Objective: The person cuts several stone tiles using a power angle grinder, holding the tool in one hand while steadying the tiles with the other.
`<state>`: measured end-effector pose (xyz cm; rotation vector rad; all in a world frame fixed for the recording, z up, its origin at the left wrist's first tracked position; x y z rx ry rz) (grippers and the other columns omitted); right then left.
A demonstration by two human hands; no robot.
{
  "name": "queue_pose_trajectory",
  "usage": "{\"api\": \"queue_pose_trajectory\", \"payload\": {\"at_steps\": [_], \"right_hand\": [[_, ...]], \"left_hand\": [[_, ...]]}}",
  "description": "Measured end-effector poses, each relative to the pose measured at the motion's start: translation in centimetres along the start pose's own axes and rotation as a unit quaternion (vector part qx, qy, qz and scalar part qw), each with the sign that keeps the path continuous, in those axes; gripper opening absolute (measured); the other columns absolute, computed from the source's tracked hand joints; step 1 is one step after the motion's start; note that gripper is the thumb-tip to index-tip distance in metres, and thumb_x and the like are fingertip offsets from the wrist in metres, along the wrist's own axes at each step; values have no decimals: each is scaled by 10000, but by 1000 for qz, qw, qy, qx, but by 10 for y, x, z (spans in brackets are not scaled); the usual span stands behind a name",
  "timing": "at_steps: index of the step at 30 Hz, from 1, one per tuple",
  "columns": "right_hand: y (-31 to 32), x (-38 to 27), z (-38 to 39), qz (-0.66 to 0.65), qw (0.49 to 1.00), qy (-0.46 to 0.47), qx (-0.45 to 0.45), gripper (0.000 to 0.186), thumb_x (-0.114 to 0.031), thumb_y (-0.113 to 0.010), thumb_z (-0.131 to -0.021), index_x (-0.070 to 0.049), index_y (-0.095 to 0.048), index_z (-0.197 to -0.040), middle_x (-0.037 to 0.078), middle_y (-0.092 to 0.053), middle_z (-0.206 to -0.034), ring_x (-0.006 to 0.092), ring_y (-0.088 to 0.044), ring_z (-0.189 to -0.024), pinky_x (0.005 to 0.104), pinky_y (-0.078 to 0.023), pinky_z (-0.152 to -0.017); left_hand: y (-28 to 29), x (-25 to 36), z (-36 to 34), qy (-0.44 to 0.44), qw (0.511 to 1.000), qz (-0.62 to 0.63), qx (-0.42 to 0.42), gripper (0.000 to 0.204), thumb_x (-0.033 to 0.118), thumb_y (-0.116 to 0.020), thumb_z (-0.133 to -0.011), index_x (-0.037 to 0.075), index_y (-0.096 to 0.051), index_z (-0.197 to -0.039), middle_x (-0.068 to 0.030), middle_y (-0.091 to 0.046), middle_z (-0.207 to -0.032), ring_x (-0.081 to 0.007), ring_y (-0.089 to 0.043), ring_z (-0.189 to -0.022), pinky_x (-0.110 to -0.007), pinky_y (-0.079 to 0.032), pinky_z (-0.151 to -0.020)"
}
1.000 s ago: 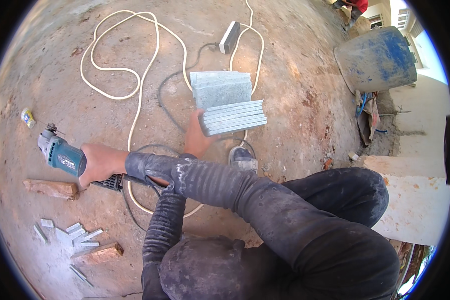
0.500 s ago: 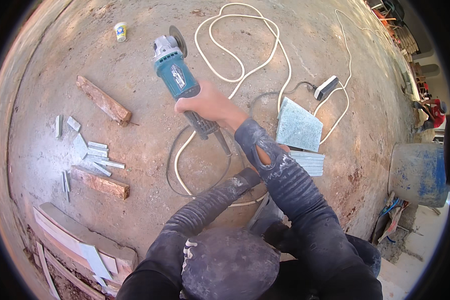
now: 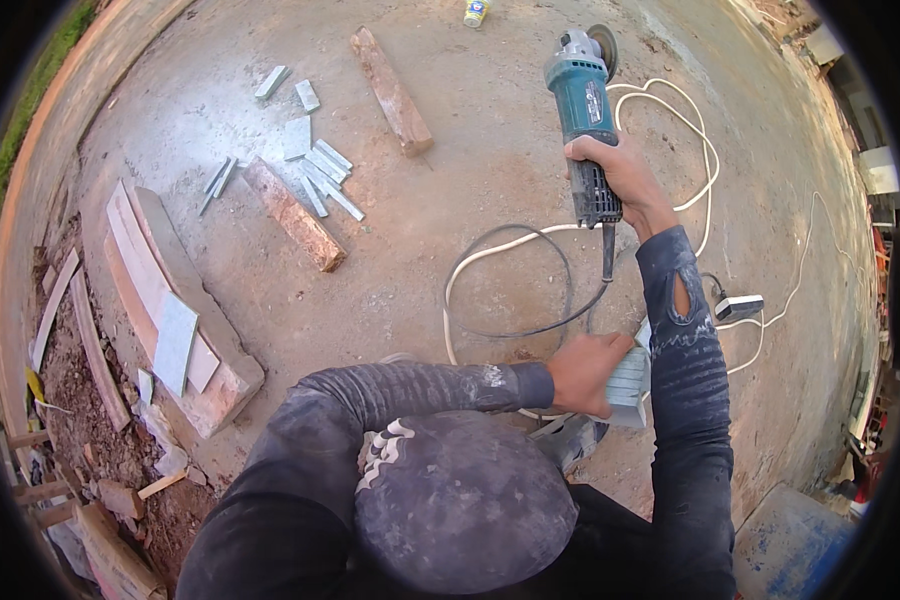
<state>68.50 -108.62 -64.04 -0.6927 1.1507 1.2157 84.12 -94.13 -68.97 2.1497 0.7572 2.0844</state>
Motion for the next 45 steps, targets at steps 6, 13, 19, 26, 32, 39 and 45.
{"api": "queue_pose_trajectory", "payload": {"at_steps": [6,13,19,26,32,39,45], "right_hand": [[-16,-22,-14,20,999,6,-48,314,-225,-717,-753,-3,-596,-940,68,-634,-722,110,-600,-536,241,-497,-485],[-18,-24,-31,48,996,18,-72,318,-236,-714,-750,9,-614,-928,82,-642,-724,126,-615,-555,243,-503,-510],[-41,-22,-37,40,994,-2,-101,326,-252,-713,-760,7,-617,-933,86,-651,-733,121,-616,-561,243,-503,-514],[-65,-23,-40,45,992,-23,-115,323,-259,-709,-773,3,-615,-938,85,-653,-743,117,-610,-554,232,-500,-507],[-76,-27,-32,47,990,-20,-135,335,-259,-693,-788,17,-609,-957,93,-653,-764,118,-615,-569,229,-505,-516],[-84,-31,-23,49,990,-23,-131,368,-265,-685,-784,45,-614,-970,104,-653,-773,131,-625,-592,236,-513,-551],[-93,-31,-14,46,989,-21,-141,377,-257,-682,-779,50,-618,-988,108,-656,-779,139,-634,-623,246,-522,-587]], "left_hand": [[88,9,94,201,979,-3,27,853,321,-829,-552,-45,-482,-1240,-260,-632,-1048,-402,-640,-956,-436,-511,-836],[118,13,269,413,831,167,334,877,284,-842,-620,-63,-443,-1319,-227,-615,-1146,-314,-629,-1044,-389,-505,-912],[71,20,357,347,581,425,601,648,96,-700,-763,-61,-424,-1327,-204,-570,-1224,-303,-618,-1069,-409,-527,-912],[34,-21,371,255,439,505,698,661,200,-666,-843,-3,-375,-1401,-143,-524,-1333,-278,-533,-1220,-422,-417,-1048],[28,-48,378,226,438,504,709,623,192,-647,-875,10,-380,-1407,-123,-506,-1368,-262,-507,-1257,-404,-396,-1065],[15,-67,398,231,452,504,699,627,168,-659,-871,2,-378,-1406,-115,-504,-1364,-254,-504,-1254,-406,-403,-1056],[0,-82,418,304,473,497,661,678,234,-694,-875,19,-354,-1420,-134,-524,-1342,-274,-534,-1234,-435,-450,-1023]]}}
Point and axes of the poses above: each hand's wrist, its own z-axis away from the middle knuckle, its own y-axis out of the back of the hand, x = y × z, the point moved 1 cm from there along -z, towards the middle knuckle
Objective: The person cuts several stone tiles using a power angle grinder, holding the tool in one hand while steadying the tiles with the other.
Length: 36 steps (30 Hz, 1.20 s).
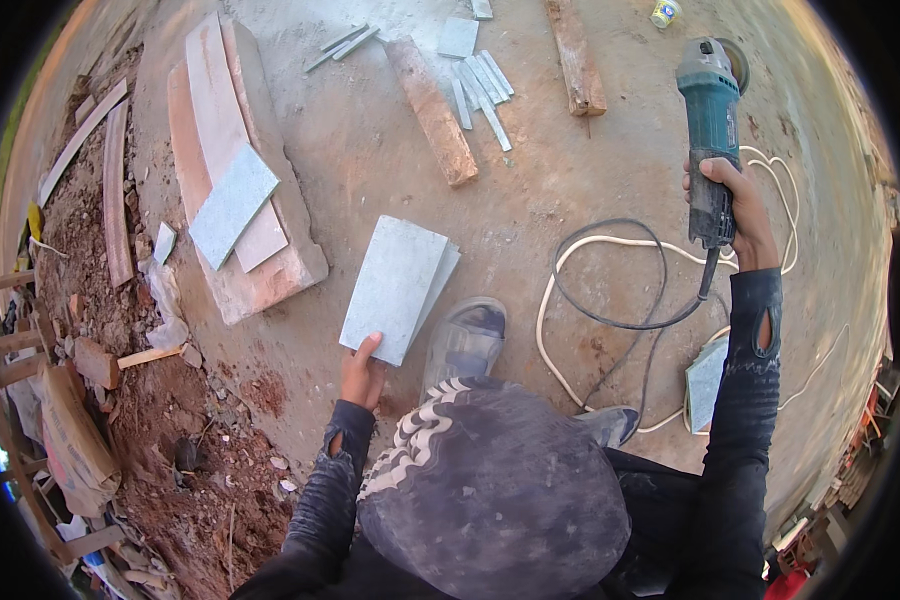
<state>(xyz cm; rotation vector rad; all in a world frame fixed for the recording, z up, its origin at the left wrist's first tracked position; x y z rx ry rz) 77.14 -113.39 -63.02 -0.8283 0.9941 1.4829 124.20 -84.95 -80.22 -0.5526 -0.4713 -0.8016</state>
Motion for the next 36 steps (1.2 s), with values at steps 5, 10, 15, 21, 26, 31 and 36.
{"api": "queue_pose_trajectory", "payload": {"at_steps": [5,10,15,21,26,31,36], "right_hand": [[-7,2,8,-7,1000,-4,-16,398,-268,-682,-793,48,-618,-1025,105,-666,-820,144,-645,-656,251,-536,-621],[-2,8,17,-21,998,-30,-55,435,-265,-666,-828,62,-594,-1106,118,-666,-869,155,-653,-710,254,-542,-668],[-3,4,25,-28,998,-30,-41,424,-231,-644,-843,70,-576,-1133,127,-656,-898,174,-652,-751,270,-543,-701],[-1,4,24,-26,998,-44,-49,425,-228,-650,-830,70,-574,-1124,131,-651,-909,180,-650,-756,285,-546,-708],[-18,3,30,-27,998,-40,-39,445,-238,-667,-809,75,-577,-1113,135,-644,-882,182,-652,-760,280,-548,-710],[-39,0,26,-19,998,-38,-39,394,-249,-672,-806,54,-607,-1048,123,-661,-841,172,-653,-695,273,-545,-656],[-50,0,24,-33,998,-52,-34,382,-251,-676,-793,40,-619,-1033,109,-665,-823,160,-645,-677,259,-533,-634]], "left_hand": [[-10,30,2,63,992,-112,-10,692,293,-718,-879,-9,-376,-1400,-146,-540,-1305,-280,-565,-1189,-428,-490,-992],[3,63,-3,153,971,-176,-49,729,429,-681,-900,-29,-392,-1386,-190,-543,-1300,-289,-596,-1155,-418,-520,-971],[6,81,-14,222,942,-234,-88,859,636,-568,-893,-46,-400,-1386,-224,-585,-1248,-311,-632,-1120,-402,-540,-942],[4,97,-20,259,887,-376,-62,921,740,-535,-842,-76,-526,-1271,-280,-665,-1052,-309,-705,-932,-372,-587,-802],[-34,107,18,-72,611,-787,54,871,643,-734,-706,-56,-571,-1199,-209,-639,-973,-351,-631,-817,-440,-487,-660],[-67,84,13,-316,610,-721,89,835,429,-860,-620,-67,-537,-1210,-182,-542,-1099,-358,-515,-1042,-423,-438,-870],[-79,85,16,-323,616,-710,112,803,366,-877,-591,-53,-539,-1187,-170,-542,-1087,-349,-513,-1045,-425,-424,-875]]}}
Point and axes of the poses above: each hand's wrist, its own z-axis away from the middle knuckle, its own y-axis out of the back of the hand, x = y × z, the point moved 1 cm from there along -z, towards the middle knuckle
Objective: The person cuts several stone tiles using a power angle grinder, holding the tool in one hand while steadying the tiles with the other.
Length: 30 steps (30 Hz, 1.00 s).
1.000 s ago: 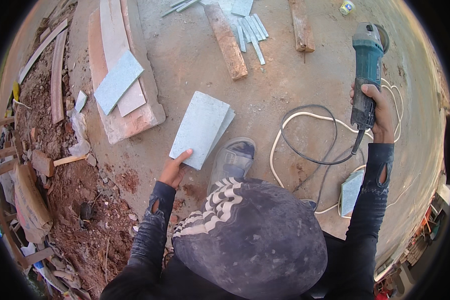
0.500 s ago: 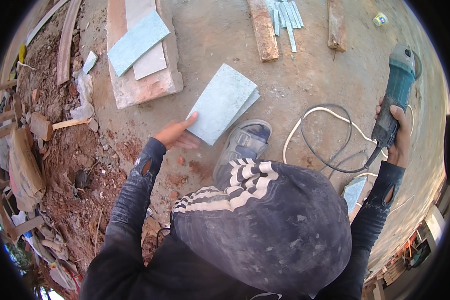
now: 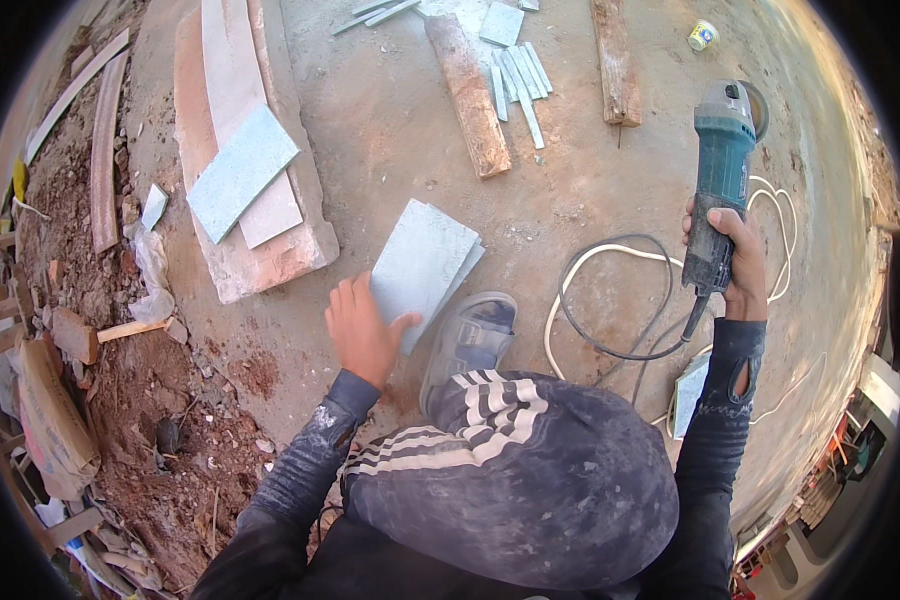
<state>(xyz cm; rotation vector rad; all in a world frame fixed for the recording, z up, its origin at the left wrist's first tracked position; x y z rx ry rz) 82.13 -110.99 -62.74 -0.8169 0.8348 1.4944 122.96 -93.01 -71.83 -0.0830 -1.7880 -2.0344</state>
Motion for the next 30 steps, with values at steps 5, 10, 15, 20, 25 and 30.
{"api": "queue_pose_trajectory", "payload": {"at_steps": [5,10,15,20,25,30], "right_hand": [[-13,-4,-4,1,1000,23,15,396,-248,-677,-778,52,-617,-1028,116,-667,-812,156,-643,-659,254,-530,-608],[-7,0,-2,-6,1000,25,16,423,-260,-690,-764,64,-615,-1025,120,-669,-798,163,-649,-653,262,-538,-607],[5,7,7,-27,999,21,30,436,-260,-703,-765,56,-606,-1051,121,-663,-832,160,-652,-692,250,-535,-633],[7,10,10,-35,999,26,22,418,-252,-689,-780,58,-600,-1045,125,-660,-836,160,-645,-680,258,-541,-647],[8,9,9,-42,999,28,2,394,-249,-678,-792,52,-603,-1036,111,-657,-822,152,-641,-679,253,-538,-637],[10,8,4,-42,998,39,-24,400,-248,-685,-786,54,-606,-1035,113,-660,-822,154,-641,-667,258,-540,-620]], "left_hand": [[2,-4,-2,9,992,125,25,479,256,-802,-750,-13,-584,-1081,-160,-586,-956,-336,-572,-880,-418,-450,-792],[-3,-22,-15,106,972,199,-66,254,233,-631,-930,-21,-627,-919,-135,-655,-800,-294,-617,-713,-363,-469,-716],[-5,-13,-30,268,786,550,-94,321,240,-478,-1040,-15,-638,-929,-31,-672,-934,-85,-595,-799,-246,-461,-688],[-15,1,-66,107,164,904,-379,499,426,-477,-973,-45,-467,-1136,-64,-478,-790,-172,-479,-634,-306,-422,-546],[-23,19,-94,60,118,900,-415,475,421,-451,-971,-33,-459,-1110,-83,-456,-805,-184,-468,-648,-309,-416,-521],[-31,27,-92,124,130,902,-392,507,471,-434,-962,-24,-456,-1072,-94,-434,-844,-190,-443,-688,-308,-410,-501]]}}
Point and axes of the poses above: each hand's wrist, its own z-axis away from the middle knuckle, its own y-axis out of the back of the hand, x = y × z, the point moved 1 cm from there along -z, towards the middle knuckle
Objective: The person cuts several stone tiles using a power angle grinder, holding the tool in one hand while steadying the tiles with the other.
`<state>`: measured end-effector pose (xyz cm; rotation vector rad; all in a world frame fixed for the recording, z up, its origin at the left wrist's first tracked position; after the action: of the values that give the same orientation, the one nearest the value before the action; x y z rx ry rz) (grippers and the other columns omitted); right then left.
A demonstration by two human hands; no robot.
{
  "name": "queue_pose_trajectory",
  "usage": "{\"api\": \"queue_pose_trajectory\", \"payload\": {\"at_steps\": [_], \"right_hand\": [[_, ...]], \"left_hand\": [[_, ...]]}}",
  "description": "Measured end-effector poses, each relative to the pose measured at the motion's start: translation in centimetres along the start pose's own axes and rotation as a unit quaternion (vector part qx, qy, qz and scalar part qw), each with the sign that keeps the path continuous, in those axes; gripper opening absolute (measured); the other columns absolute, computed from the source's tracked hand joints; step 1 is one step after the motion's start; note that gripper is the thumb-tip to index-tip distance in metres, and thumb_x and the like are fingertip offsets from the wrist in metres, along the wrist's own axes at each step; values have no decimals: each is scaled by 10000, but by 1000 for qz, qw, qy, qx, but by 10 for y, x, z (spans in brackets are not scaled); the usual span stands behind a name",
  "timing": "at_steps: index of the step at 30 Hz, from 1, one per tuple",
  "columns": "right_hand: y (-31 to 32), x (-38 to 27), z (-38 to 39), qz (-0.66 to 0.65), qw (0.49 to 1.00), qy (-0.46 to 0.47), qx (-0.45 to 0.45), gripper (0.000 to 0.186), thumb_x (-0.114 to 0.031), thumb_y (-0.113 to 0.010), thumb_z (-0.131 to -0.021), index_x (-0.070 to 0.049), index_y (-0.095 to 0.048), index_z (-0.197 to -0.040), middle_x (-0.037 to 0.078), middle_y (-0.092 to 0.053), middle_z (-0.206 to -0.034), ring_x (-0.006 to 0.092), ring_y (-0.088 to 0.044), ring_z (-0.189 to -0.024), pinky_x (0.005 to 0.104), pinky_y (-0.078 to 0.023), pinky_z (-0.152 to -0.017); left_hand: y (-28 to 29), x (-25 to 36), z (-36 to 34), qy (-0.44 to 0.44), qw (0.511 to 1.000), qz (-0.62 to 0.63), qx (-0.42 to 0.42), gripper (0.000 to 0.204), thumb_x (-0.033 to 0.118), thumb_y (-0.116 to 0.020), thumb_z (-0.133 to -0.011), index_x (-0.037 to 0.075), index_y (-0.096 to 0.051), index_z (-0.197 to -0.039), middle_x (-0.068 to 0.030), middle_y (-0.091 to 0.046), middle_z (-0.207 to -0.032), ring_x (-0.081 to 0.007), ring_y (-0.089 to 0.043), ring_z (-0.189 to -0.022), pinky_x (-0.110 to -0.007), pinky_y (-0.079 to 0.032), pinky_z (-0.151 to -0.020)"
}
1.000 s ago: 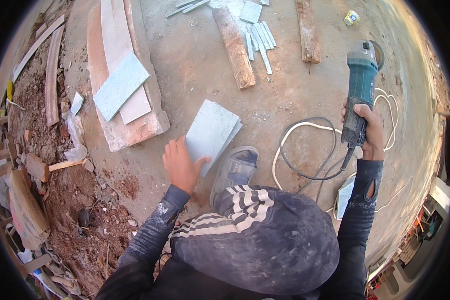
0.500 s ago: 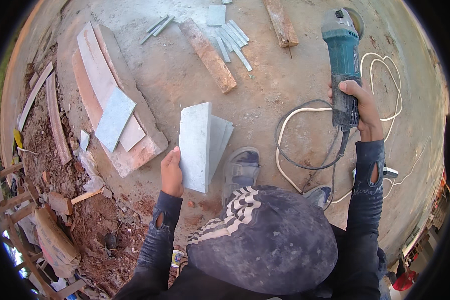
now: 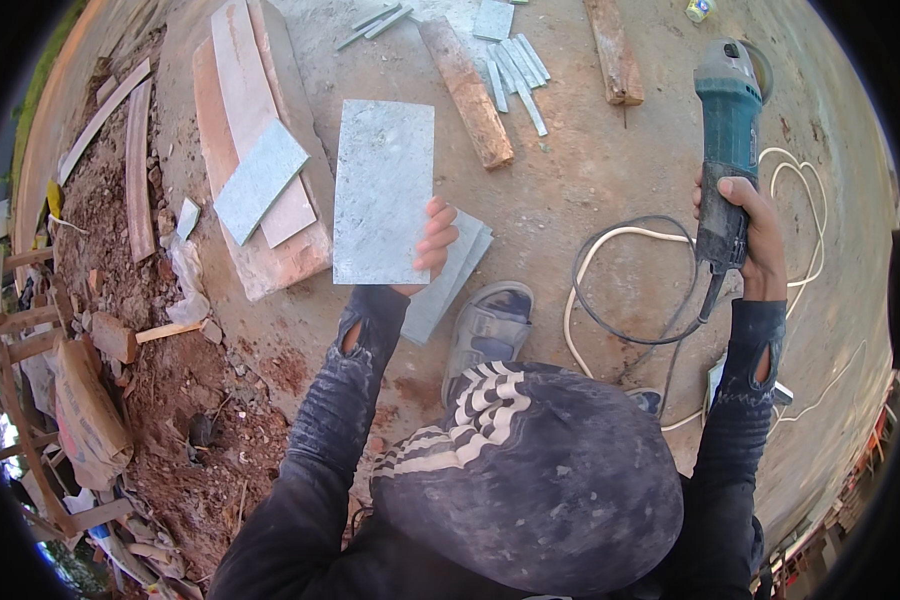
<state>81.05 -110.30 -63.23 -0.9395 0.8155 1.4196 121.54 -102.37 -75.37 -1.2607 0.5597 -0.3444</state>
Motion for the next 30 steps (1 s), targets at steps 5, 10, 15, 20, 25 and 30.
{"api": "queue_pose_trajectory", "payload": {"at_steps": [5,10,15,20,25,30], "right_hand": [[-2,-5,1,6,1000,14,-6,409,-243,-693,-771,57,-607,-1036,122,-662,-817,163,-645,-657,266,-541,-600],[-3,-8,6,1,1000,11,3,412,-236,-695,-753,63,-607,-1021,127,-661,-809,170,-651,-657,265,-545,-602],[-2,-7,9,0,1000,8,12,402,-244,-696,-752,50,-608,-1011,116,-661,-791,160,-650,-644,260,-547,-599],[-2,-5,8,-9,1000,-8,20,379,-228,-704,-747,34,-602,-1002,112,-664,-801,149,-648,-654,253,-542,-604],[0,2,-2,-24,1000,-20,2,371,-195,-716,-742,21,-579,-1012,101,-648,-816,156,-653,-678,263,-541,-595],[-7,7,-14,-23,999,-24,8,352,-169,-725,-737,7,-569,-999,73,-621,-814,152,-646,-675,273,-540,-589]], "left_hand": [[-3,-6,-5,9,1000,-13,-6,480,461,-424,-964,-14,-448,-1034,-87,-417,-827,-189,-440,-686,-307,-414,-496],[-8,-8,-7,0,999,-38,-10,408,377,-424,-980,-23,-454,-1049,-88,-426,-820,-191,-453,-681,-313,-426,-492],[17,28,-16,-199,899,-332,205,488,419,-425,-1022,-48,-511,-1132,-76,-506,-791,-187,-495,-671,-339,-438,-547],[39,49,-79,-407,557,-570,446,474,372,-457,-1027,-66,-613,-933,-167,-680,-878,-286,-640,-772,-398,-480,-712],[51,59,-133,-369,329,-692,526,436,341,-490,-996,-41,-611,-824,-232,-649,-814,-384,-625,-778,-467,-455,-728],[62,56,-152,-403,335,-693,495,365,321,-533,-976,-13,-616,-851,-210,-655,-832,-373,-624,-775,-460,-464,-732]]}}
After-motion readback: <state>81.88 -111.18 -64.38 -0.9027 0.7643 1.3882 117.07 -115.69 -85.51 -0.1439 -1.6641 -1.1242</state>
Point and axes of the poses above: each hand's wrist, its own z-axis away from the middle knuckle, its own y-axis out of the back of the hand, x = y × z, the point moved 1 cm from there along -z, towards the middle knuckle
